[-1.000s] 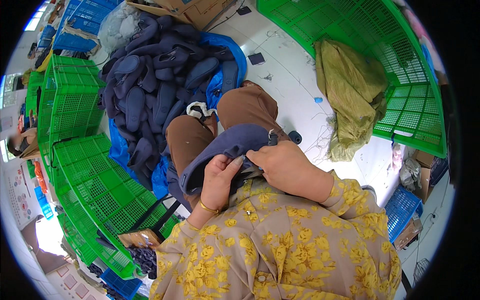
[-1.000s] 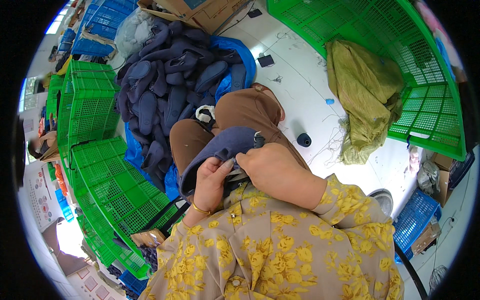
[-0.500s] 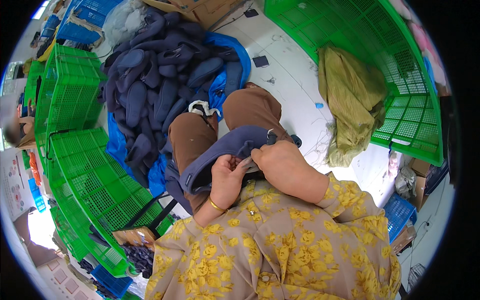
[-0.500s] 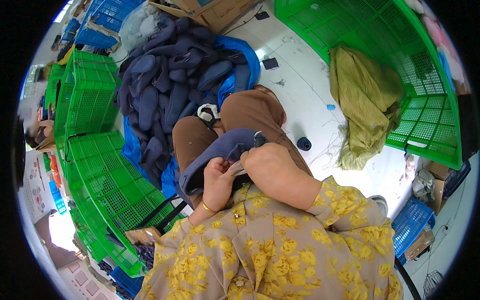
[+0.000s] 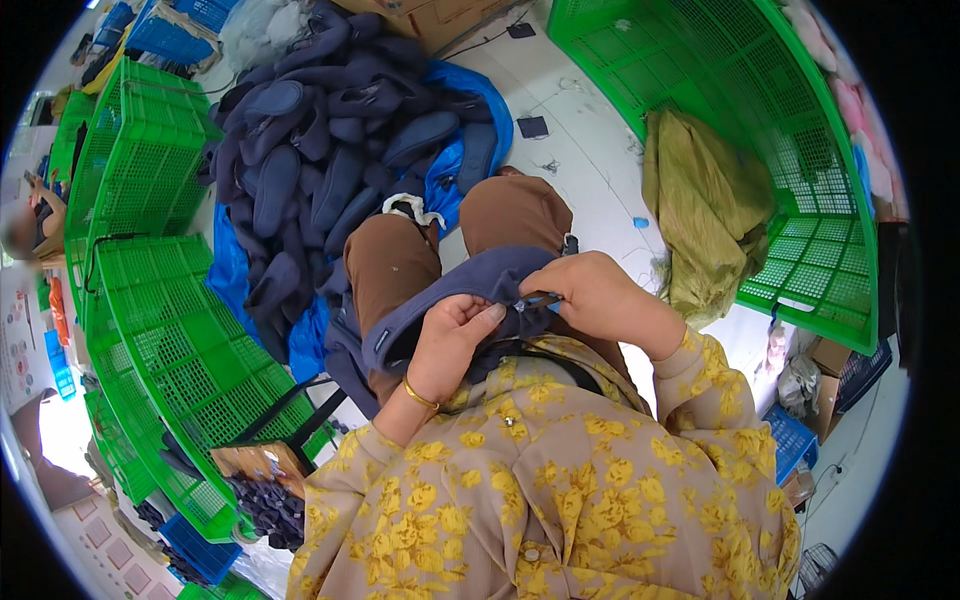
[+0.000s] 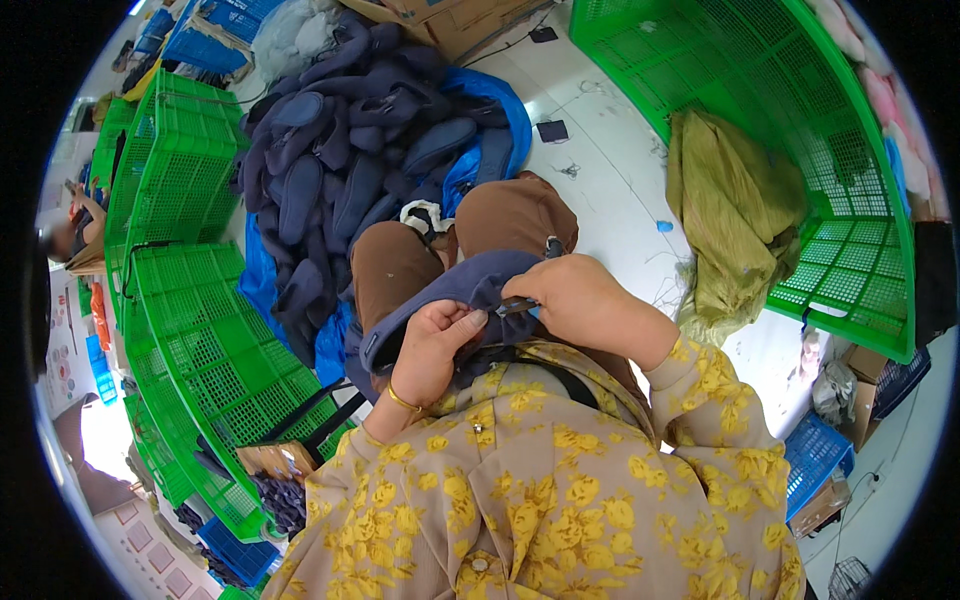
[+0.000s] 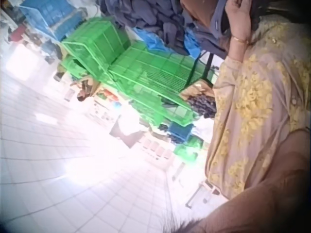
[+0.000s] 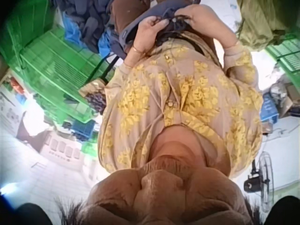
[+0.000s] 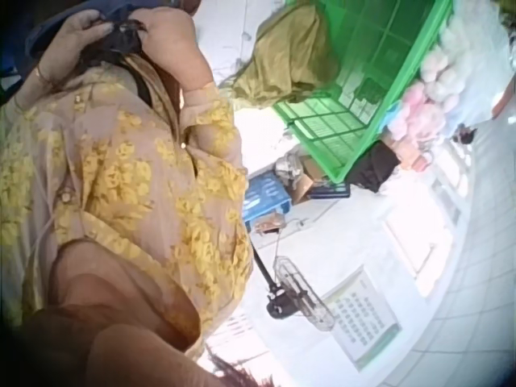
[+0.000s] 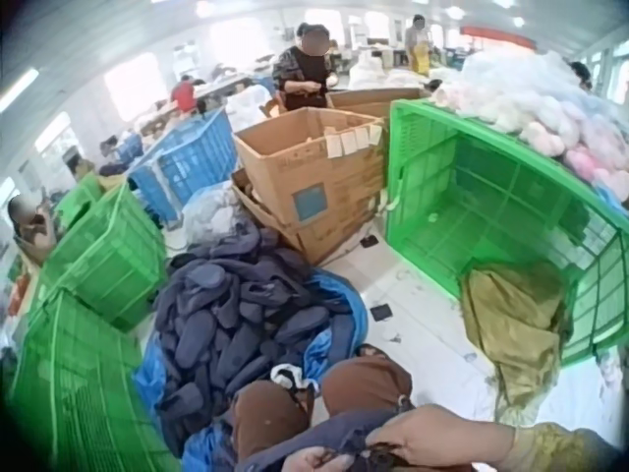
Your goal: The person sits on the floor and uses a small blue tool to trim loose threads and fabric from the edges of dark blue slip-on shoes. They handle the shoes one at a time, rotating them to access different areas, and continue the trimming process throughout the clip.
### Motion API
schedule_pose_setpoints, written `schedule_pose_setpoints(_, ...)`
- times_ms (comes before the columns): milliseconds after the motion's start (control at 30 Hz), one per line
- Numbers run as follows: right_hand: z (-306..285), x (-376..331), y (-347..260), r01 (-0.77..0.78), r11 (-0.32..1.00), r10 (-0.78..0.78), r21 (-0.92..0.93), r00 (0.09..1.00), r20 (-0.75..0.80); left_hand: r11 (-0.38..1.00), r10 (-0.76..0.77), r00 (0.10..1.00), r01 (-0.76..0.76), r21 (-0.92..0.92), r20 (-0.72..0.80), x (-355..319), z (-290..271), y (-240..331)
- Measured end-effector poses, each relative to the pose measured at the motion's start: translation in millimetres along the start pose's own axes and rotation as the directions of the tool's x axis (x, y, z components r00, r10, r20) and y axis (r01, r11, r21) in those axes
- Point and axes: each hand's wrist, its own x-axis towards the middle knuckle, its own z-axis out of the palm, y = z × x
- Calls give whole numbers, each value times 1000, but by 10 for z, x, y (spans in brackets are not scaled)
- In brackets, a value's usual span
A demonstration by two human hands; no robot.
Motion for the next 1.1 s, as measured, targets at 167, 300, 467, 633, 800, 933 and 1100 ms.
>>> schedule_pose_setpoints(167,-74,69,103,-11,991,2,137,998,71,999,-14,1000,15,-50,10,14,9,37)
schedule_pose_setpoints(300,-84,96,130,-19,975,1,221,997,81,995,-52,998,55,-88,35,38,3,47)
schedule_pose_setpoints(467,-75,119,133,-41,973,15,226,993,113,971,-7,989,42,-236,148,114,-35,-51)
schedule_pose_setpoints(633,-31,125,25,-32,996,22,86,993,115,950,-11,992,51,-307,129,87,33,3)
schedule_pose_setpoints(800,-19,119,-177,-127,992,127,-19,992,11,964,-28,994,55,-261,107,84,-36,-47)
schedule_pose_setpoints(933,156,141,-304,-219,959,210,-181,975,-70,966,-36,996,55,-251,78,96,-52,-103)
schedule_pose_setpoints(1100,243,179,-337,-185,972,167,-146,977,-129,961,6,998,13,-277,68,105,-54,-151)
